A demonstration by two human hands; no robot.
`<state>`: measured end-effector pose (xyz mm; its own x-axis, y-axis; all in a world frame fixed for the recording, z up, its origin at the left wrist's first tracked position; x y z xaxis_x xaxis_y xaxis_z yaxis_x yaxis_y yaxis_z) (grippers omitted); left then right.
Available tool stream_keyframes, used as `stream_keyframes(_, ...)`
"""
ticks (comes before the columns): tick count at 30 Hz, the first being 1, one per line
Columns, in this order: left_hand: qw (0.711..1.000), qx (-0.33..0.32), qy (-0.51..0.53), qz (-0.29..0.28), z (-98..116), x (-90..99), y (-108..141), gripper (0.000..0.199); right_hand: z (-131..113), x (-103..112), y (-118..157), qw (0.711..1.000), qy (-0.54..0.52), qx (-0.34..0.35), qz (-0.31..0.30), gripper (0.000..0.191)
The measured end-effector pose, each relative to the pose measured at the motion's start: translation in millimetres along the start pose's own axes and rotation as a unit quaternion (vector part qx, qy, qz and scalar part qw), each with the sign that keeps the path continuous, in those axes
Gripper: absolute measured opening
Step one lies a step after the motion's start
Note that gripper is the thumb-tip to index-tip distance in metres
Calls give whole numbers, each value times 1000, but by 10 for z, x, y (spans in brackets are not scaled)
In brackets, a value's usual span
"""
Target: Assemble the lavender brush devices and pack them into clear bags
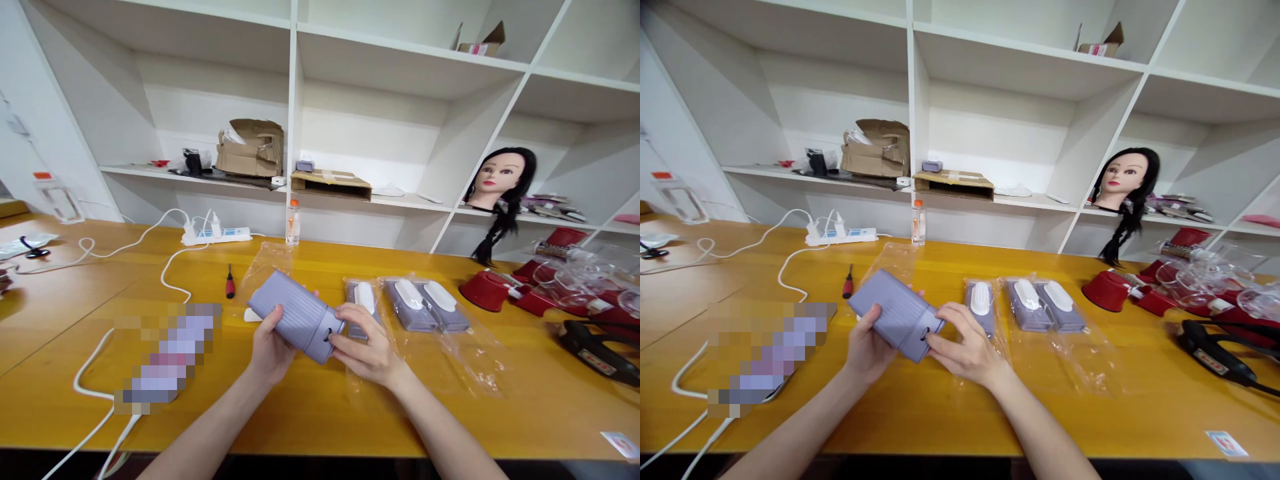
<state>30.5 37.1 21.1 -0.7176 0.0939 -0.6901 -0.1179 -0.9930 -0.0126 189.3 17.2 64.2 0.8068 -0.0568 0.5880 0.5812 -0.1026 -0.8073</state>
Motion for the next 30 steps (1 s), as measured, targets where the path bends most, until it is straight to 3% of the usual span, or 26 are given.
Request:
stream_keyframes(14,999,-2,-29,31,13,30,14,49,43,-15,20,997,12,-36,-63,18)
stream_keyframes(18,997,-36,-53,42,40,51,-27,50,124,-54,16,987,-67,-143,-34,18)
stream_keyframes(22,995,-64,-64,41,45,64,-38,54,210,-92,38,926,-229,-293,61,15)
stream_keyframes(24,994,-70,-67,41,43,69,-34,56,222,-120,62,883,-295,-352,94,26)
stream_keyframes(26,995,-69,-64,40,44,72,-32,56,211,-165,87,855,-318,-400,90,53)
stream_keyframes(30,997,-55,-45,43,50,61,-22,51,161,-266,115,868,-222,-443,38,112)
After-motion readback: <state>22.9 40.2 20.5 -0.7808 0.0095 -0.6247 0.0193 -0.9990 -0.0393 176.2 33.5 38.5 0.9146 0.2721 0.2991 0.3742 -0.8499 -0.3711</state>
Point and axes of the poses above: each hand's wrist, its own y-axis away from the middle knuckle, its own x-axis out of the back of the hand, z = x × y, the point moved 4 cm from there along -y, towards the middle knuckle, and after that the axes turned 14 degrees about -y, right-handed, at the moved point
